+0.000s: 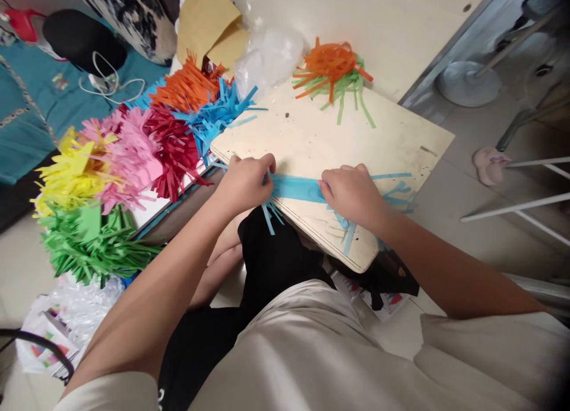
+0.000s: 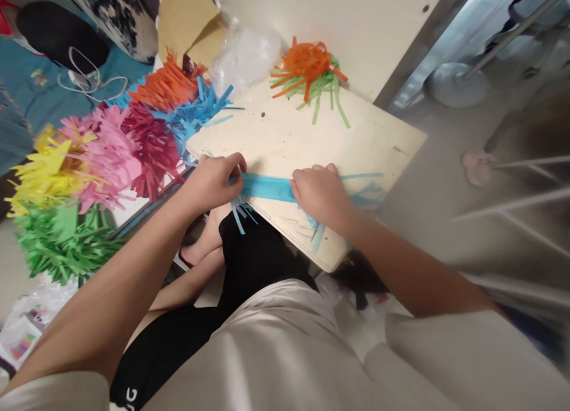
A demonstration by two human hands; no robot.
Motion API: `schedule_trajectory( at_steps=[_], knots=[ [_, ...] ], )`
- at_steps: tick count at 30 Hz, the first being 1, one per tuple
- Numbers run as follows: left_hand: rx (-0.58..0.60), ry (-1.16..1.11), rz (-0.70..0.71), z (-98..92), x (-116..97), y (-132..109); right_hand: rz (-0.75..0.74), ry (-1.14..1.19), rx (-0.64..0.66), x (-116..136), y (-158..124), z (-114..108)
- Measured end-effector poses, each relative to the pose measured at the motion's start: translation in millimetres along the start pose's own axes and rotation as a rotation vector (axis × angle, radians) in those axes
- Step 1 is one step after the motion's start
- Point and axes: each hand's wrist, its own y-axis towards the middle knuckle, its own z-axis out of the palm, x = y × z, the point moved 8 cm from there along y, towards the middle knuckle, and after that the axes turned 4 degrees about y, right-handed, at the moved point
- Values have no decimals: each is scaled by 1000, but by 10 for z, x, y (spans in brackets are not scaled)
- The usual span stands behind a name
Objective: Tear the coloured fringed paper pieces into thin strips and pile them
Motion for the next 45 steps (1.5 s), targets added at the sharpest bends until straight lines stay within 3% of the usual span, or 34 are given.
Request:
schedule_trajectory(
  at_steps=[3, 5, 7, 9, 10, 13, 14, 16, 19, 23, 34, 37, 40, 43, 45],
  knots=[
    [-67, 14, -64, -139, 326, -22, -6, 19, -20, 8, -3, -9],
    [-203, 45, -140, -310, 517, -81, -8, 26, -28, 10, -5, -14],
    [-375, 72, -181, -479, 502, -205, -10, 28, -28, 12, -6, -15],
    [-453, 71, -114, -504, 193, -350, -12, 27, -27, 14, -8, -16],
    [-418, 64, -30, -428, -60, -411, -15, 23, -29, 15, -9, -18],
    [-211, 27, 315, 4, -914, -629, -21, 9, -38, 20, -14, -24],
    [-184, 21, 378, 135, -1103, -698, -24, 6, -41, 23, -16, -25],
    [-173, 21, 389, 343, -1256, -761, -29, 5, -50, 31, -19, -28],
    [-178, 42, 308, 508, -1129, -718, -31, -3, -52, 34, -17, -26],
    [-157, 69, 295, 549, -941, -636, -35, -21, -48, 26, -10, -17],
    [-138, 71, 290, 707, -843, -544, -29, -16, -34, -17, 13, -49],
    [-144, 64, 299, 739, -834, -547, 2, -23, -150, -33, -60, -242],
    [-151, 71, 286, 758, -847, -547, -98, 9, -293, 186, -290, -376],
    [-161, 66, 277, 754, -859, -557, -292, 56, -235, 510, -559, -176],
    [-157, 55, 289, 738, -857, -579, -312, 58, -191, 575, -678, 11]
  ],
)
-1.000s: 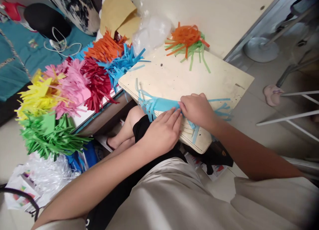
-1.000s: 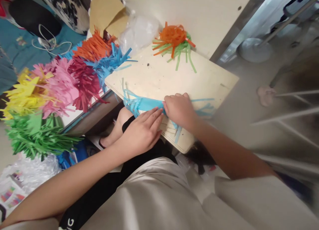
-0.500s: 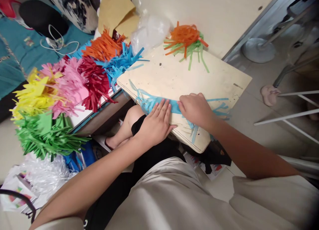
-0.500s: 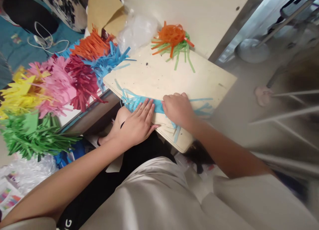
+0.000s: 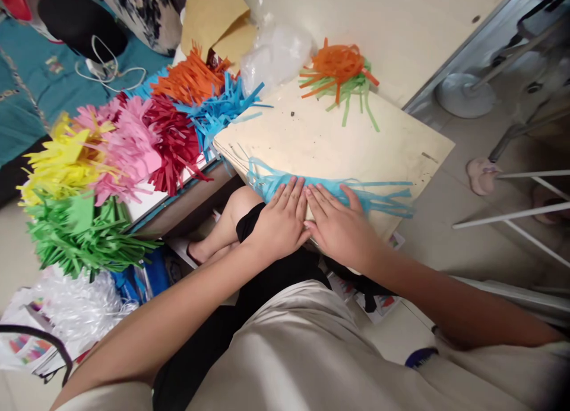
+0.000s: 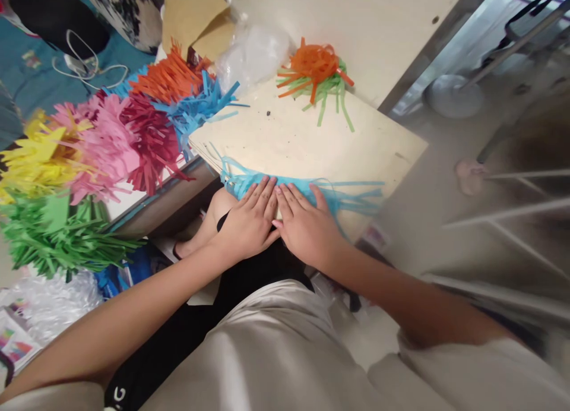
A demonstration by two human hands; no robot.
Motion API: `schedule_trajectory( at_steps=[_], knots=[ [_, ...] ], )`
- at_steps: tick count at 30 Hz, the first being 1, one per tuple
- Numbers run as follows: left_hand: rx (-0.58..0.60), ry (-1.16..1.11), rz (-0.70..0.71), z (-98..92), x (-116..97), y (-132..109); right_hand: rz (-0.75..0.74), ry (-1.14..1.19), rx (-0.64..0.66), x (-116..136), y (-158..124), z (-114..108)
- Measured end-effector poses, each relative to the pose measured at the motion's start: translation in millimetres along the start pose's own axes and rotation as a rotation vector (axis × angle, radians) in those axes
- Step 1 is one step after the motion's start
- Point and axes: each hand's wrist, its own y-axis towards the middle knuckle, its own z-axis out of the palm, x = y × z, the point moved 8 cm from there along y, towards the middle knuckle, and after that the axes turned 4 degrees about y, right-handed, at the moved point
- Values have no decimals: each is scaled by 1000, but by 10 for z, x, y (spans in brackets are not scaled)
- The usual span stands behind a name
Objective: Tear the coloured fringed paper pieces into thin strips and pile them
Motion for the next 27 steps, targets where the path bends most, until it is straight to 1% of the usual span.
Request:
schedule_trajectory(
  at_steps=[2, 4, 8, 11, 13, 18, 23, 27],
  knots=[
    [5, -2, 10, -37, 23, -32, 25, -14, 16, -24, -86, 116],
    [-1, 17, 18, -92, 75, -70, 31, -25, 18, -72, -124, 163],
    [-56, 59, 70, -196, 198, -149, 29, -14, -16, -114, -120, 103],
    [-108, 52, 98, -233, 279, -199, 40, 24, -52, -102, -109, 26],
    [-123, 36, 91, -247, 325, -201, 56, 56, -80, -107, -93, -19],
    [-97, 0, -6, -303, 470, -53, 104, 122, -101, -215, 52, -67],
    [-90, -43, -78, -347, 668, 109, 191, 257, -57, -441, 251, -44],
    [-64, -109, -141, -340, 784, 159, 279, 265, -68, -603, 301, -33]
  ],
)
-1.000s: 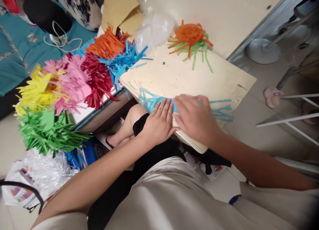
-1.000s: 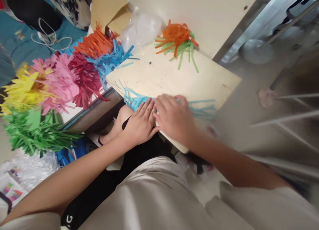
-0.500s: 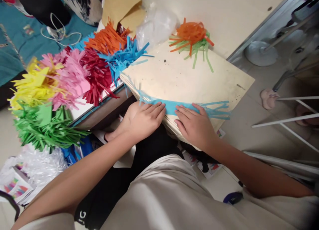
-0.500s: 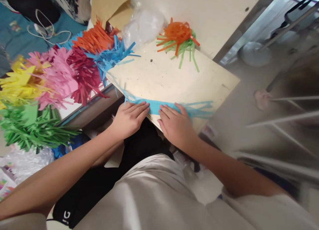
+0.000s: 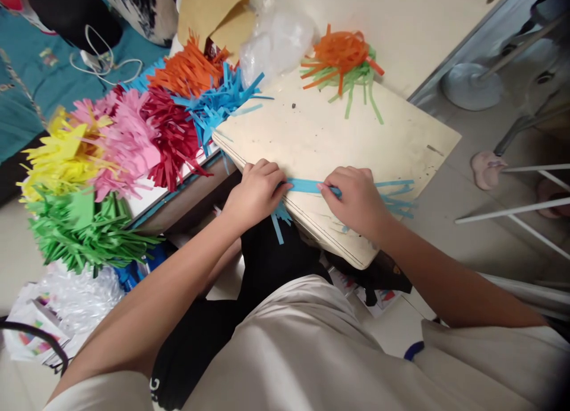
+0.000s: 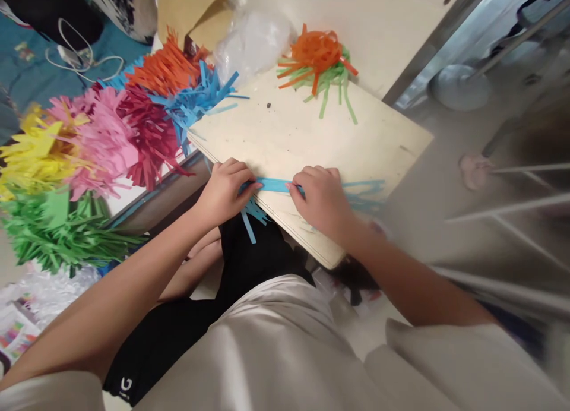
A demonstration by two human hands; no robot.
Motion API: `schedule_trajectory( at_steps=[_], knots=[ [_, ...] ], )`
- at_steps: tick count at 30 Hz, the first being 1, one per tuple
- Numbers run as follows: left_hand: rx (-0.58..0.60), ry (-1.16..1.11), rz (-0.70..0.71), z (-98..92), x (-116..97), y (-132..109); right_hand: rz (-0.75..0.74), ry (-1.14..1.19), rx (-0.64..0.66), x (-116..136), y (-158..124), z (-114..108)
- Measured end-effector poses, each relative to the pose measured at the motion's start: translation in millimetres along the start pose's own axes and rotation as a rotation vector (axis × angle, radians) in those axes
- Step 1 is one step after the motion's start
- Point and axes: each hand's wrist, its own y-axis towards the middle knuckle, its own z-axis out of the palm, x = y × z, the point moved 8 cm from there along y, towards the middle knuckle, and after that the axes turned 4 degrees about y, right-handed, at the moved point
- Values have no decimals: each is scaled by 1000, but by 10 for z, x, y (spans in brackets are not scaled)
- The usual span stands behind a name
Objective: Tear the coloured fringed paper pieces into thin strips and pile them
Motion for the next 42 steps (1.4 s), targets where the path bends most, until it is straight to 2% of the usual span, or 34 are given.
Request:
schedule_trajectory(
  at_steps=[5, 11, 22, 26, 30, 32, 33, 35, 37, 38, 40, 42],
  knots=[
    [19, -6, -89, -44, 47, 57, 106, -50, -36, -164, 18, 29],
    [61, -10, -228, -63, 110, 116, 66, -117, -21, -170, 46, 78],
    [195, -6, -335, -67, 153, 257, 58, -217, 94, -137, 154, 81],
    [192, 22, -312, -76, 156, 258, 89, -244, 153, -117, 184, 71],
    [212, 25, -294, -179, 306, 107, 106, -253, 190, -87, 189, 66],
    [202, 68, -313, -326, 374, -5, 108, -263, 189, -78, 188, 59],
    [160, 108, -326, -435, 371, -57, 108, -269, 186, -76, 186, 57],
    [30, 195, -313, -649, 223, -139, 105, -277, 185, -78, 178, 62],
    [-53, 230, -191, -692, -127, -186, 97, -284, 177, -88, 169, 73],
    [-48, 220, -86, -615, -351, -200, 91, -287, 167, -94, 168, 76],
    [17, 190, 125, -329, -759, -242, 76, -295, 146, -112, 172, 85],
    [59, 191, 179, -28, -929, -287, 61, -297, 136, -136, 187, 94]
  ],
)
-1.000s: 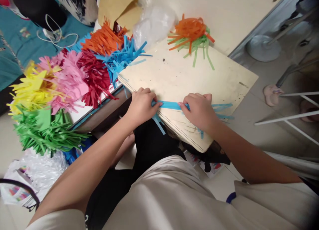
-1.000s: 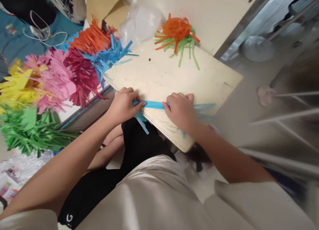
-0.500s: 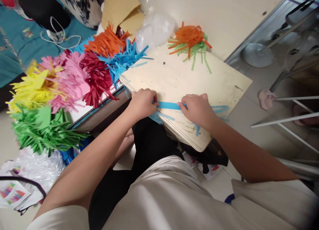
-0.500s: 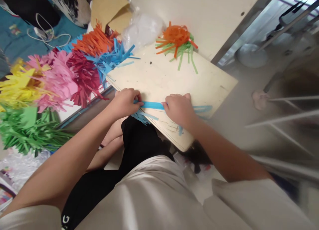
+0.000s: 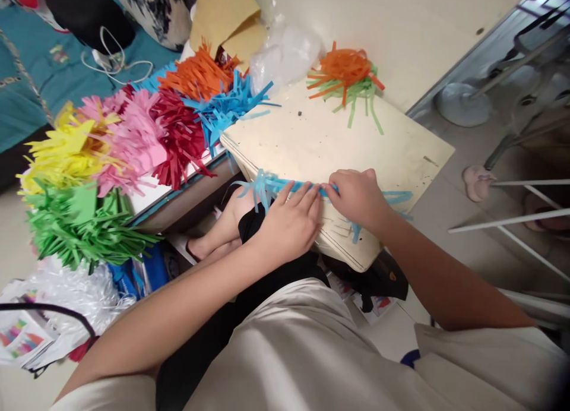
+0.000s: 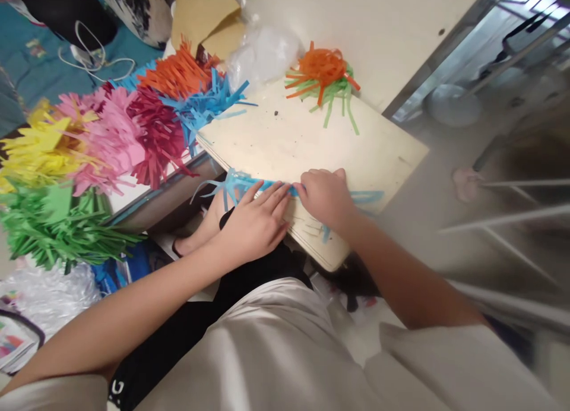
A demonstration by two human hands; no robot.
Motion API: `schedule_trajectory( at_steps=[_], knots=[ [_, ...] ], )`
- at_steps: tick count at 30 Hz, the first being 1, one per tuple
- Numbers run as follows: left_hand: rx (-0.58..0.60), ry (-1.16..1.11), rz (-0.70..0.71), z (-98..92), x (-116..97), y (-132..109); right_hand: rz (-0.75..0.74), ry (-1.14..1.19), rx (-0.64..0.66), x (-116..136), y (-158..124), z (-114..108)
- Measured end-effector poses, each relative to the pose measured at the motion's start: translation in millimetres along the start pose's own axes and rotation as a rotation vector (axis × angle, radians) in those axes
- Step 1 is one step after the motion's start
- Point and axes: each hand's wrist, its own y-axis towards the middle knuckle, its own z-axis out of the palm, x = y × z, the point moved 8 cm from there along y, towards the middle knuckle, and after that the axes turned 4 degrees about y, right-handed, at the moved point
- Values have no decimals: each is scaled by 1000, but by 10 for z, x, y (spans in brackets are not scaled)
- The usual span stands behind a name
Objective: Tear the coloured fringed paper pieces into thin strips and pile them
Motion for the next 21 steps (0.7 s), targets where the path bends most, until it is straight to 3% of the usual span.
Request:
schedule_trajectory(
  at_steps=[3, 5, 9, 12, 14, 21],
  knots=[
    [24, -17, -54, 300, 2, -45, -5, 10, 20, -36, 22, 7],
    [24, -49, -58, 378, 62, -87, 1, 5, -25, -37, -6, -71],
    [33, -77, -47, 376, 126, -126, -105, -13, -267, 201, -268, -330],
    [25, -89, -54, 345, 139, -127, -269, 16, -223, 471, -505, -231],
    [2, -103, -57, 316, 167, -138, -301, 31, -192, 533, -600, -126],
    [-110, -101, -50, 258, 493, -238, -248, 116, -206, 353, -528, -58]
  ],
)
